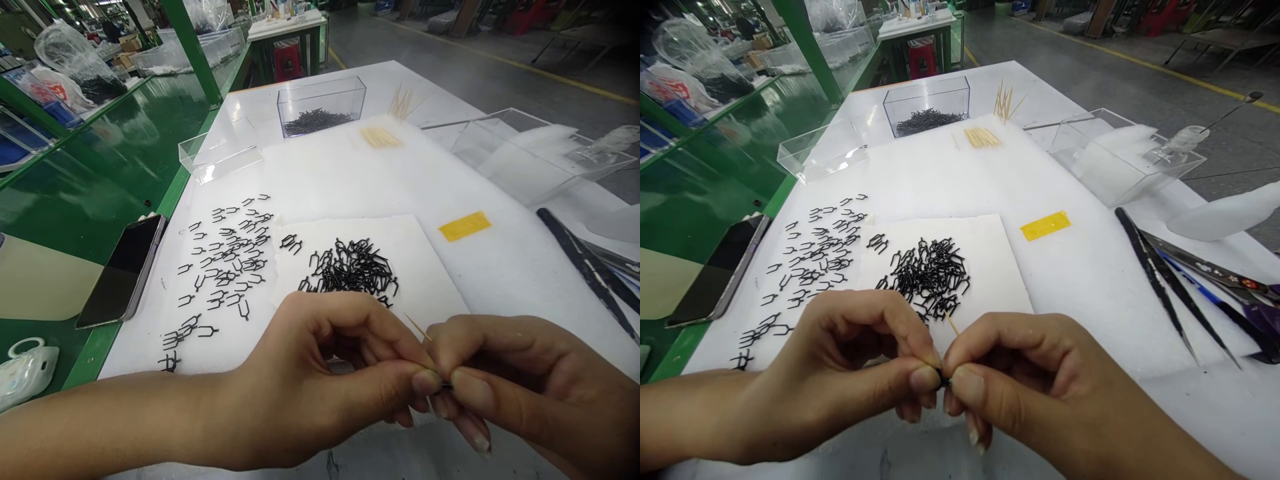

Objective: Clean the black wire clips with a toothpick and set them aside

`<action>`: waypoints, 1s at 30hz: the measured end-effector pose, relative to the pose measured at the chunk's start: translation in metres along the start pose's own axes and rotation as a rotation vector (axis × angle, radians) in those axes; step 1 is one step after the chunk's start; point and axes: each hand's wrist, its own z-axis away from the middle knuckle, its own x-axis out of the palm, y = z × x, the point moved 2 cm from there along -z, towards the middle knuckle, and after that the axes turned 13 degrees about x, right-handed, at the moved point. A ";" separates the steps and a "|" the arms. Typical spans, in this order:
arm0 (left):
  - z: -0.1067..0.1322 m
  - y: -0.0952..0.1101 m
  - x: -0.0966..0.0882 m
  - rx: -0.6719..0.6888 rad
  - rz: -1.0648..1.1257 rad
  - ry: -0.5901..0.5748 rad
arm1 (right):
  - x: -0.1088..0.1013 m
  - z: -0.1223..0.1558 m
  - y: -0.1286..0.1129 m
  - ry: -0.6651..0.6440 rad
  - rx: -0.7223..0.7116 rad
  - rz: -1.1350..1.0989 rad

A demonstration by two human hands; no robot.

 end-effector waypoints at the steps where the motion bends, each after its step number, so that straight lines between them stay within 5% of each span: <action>1: 0.000 0.000 0.000 0.003 0.013 0.001 | -0.001 0.000 0.000 0.001 -0.003 0.005; 18: 0.002 -0.004 -0.002 0.099 0.023 0.047 | 0.000 0.001 -0.011 0.095 -0.078 0.154; 25: 0.007 -0.001 -0.003 0.319 -0.289 0.092 | -0.005 0.004 -0.013 0.229 -0.146 0.212; 30: 0.008 0.014 0.002 0.697 -0.634 -0.016 | -0.005 0.006 -0.010 0.304 -0.144 0.302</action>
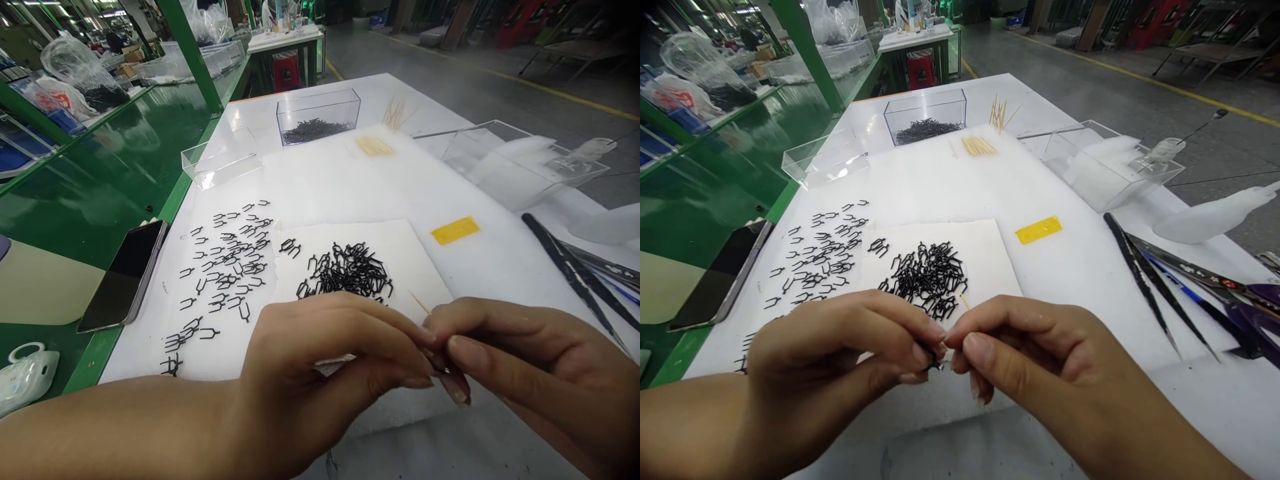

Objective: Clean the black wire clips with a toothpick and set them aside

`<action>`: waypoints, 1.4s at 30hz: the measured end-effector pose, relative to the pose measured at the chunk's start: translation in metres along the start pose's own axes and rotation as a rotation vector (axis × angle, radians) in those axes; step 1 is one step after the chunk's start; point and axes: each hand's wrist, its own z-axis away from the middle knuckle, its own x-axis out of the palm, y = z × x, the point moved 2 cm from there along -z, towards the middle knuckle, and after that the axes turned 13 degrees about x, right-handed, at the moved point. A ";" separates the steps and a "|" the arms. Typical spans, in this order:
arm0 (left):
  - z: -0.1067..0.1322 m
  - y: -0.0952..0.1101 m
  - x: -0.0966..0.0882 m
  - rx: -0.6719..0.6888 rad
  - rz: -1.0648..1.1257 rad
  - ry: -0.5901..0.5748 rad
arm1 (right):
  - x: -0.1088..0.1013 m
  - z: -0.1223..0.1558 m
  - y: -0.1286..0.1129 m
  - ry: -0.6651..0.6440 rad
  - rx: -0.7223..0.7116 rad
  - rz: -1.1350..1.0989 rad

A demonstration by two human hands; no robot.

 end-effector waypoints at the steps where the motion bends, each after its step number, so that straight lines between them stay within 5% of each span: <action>1: -0.001 0.002 0.000 0.077 -0.040 -0.014 | 0.001 0.000 0.000 0.009 -0.005 0.019; 8: -0.005 0.003 0.003 0.242 -0.144 -0.075 | 0.009 -0.001 -0.007 0.019 0.051 -0.048; 14: -0.006 0.007 -0.003 0.265 -0.142 -0.180 | 0.019 0.013 -0.016 0.189 0.257 -0.173; 20: -0.004 0.008 -0.003 0.291 -0.146 -0.186 | 0.026 0.016 -0.023 0.109 0.344 -0.279; 42: -0.004 0.012 -0.002 0.303 -0.293 -0.209 | 0.025 0.015 -0.028 0.103 0.391 -0.283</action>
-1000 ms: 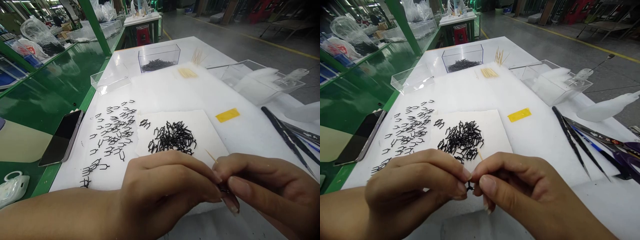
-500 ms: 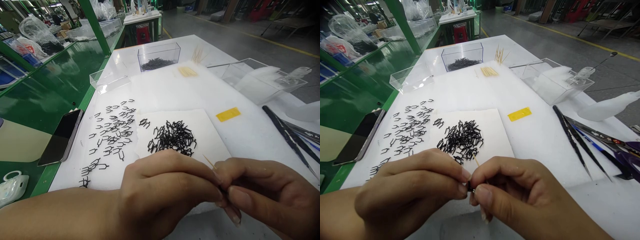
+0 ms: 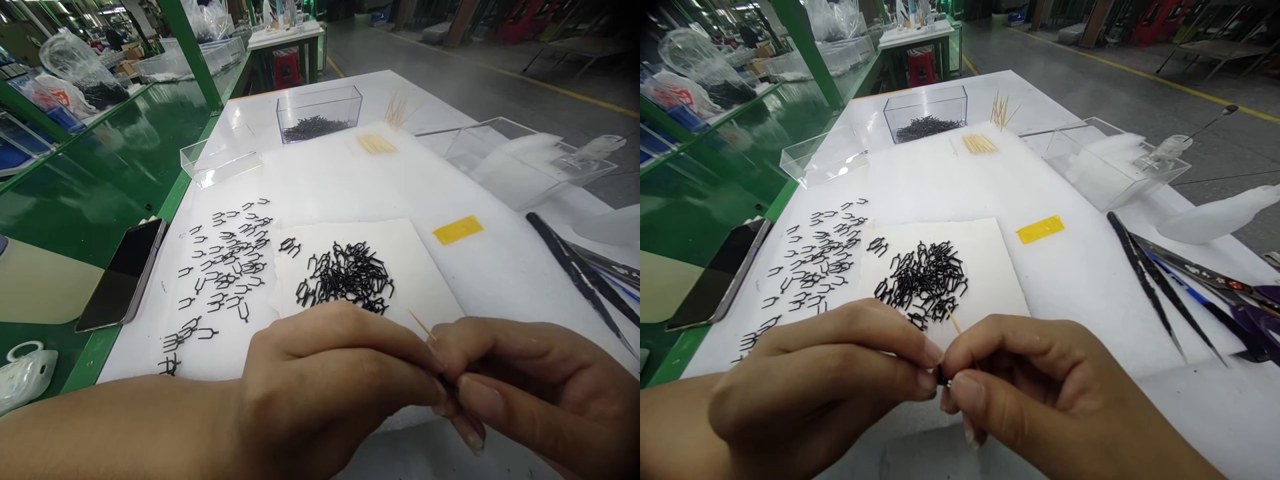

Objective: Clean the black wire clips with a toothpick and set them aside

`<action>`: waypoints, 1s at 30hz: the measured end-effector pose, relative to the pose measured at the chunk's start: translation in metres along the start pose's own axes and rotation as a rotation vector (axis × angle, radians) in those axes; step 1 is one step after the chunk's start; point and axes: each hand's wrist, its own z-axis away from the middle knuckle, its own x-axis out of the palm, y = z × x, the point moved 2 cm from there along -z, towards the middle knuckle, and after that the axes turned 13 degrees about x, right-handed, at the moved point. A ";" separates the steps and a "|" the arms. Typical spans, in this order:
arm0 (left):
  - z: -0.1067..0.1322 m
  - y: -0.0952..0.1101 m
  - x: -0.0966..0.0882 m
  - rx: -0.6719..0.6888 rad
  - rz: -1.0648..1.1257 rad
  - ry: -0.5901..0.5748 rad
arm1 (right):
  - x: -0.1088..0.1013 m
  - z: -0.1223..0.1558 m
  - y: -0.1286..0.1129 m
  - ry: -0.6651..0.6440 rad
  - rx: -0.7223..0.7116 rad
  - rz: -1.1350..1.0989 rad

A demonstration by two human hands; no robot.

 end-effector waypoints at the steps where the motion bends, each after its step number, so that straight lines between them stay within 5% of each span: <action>1: -0.001 0.000 0.000 0.009 -0.006 -0.007 | 0.000 0.000 -0.001 0.001 -0.003 0.006; 18: -0.001 -0.002 0.001 -0.011 -0.007 0.003 | -0.014 -0.020 0.017 -0.156 -0.209 0.071; 24: 0.000 0.001 0.001 -0.012 0.032 0.023 | -0.011 -0.016 0.016 -0.139 -0.133 0.027; 28: 0.003 -0.006 0.006 -0.112 0.188 0.142 | -0.017 -0.021 0.016 -0.164 -0.236 0.085; 30: 0.005 -0.015 0.009 -0.277 0.366 0.271 | -0.023 -0.025 0.014 -0.117 -0.349 0.135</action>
